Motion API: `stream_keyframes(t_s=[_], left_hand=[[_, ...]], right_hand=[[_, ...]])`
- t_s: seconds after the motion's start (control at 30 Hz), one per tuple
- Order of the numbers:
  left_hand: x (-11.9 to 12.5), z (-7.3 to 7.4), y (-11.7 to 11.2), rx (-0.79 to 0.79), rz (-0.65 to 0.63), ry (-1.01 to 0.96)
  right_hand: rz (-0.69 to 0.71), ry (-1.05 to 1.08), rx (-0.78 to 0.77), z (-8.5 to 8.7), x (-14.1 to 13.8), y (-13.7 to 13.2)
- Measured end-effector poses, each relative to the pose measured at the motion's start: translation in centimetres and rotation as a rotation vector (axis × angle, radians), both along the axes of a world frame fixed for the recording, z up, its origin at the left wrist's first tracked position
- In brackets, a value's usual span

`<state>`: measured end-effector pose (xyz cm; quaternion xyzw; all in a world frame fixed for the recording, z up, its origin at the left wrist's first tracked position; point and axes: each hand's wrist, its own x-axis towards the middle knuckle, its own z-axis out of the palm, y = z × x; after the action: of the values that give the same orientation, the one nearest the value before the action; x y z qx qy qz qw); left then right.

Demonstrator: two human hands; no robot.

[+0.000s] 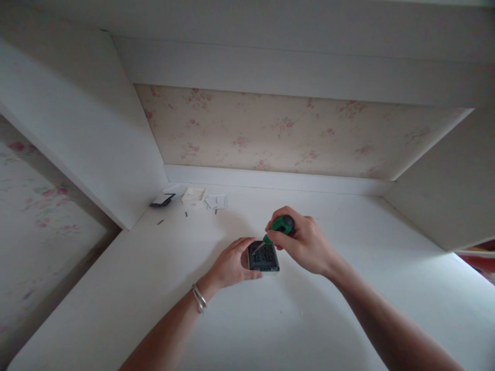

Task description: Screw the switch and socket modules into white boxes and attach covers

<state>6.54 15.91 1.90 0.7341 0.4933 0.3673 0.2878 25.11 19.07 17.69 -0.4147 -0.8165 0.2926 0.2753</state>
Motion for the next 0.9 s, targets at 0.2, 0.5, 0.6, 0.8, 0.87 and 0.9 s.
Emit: stream_keyframes(t_s=[0.2, 0.5, 0.6, 0.8, 0.87, 0.9], left_hand=[[-0.09, 0.11, -0.03, 0.001, -0.017, -0.026], [-0.01, 0.34, -0.39, 0.026, -0.029, -0.077], [0.03, 0.51, -0.45, 0.028, -0.033, -0.074], [0.06, 0.6, -0.49, -0.009, -0.022, -0.069], [0.04, 0.57, -0.46, -0.009, -0.022, -0.065], [0.0, 0.57, -0.44, -0.007, -0.024, -0.061]], right_hand=[[0.006, -0.001, -0.004, 0.08, 0.1, -0.3], [-0.002, 0.05, -0.012, 0.03, 0.25, -0.45], [-0.025, 0.089, -0.029, -0.08, 0.32, -0.36], [-0.019, 0.072, -0.031, -0.27, 0.18, -0.33], [-0.019, 0.069, -0.029, -0.28, 0.16, -0.28], [-0.023, 0.075, -0.024, -0.27, 0.18, -0.22]])
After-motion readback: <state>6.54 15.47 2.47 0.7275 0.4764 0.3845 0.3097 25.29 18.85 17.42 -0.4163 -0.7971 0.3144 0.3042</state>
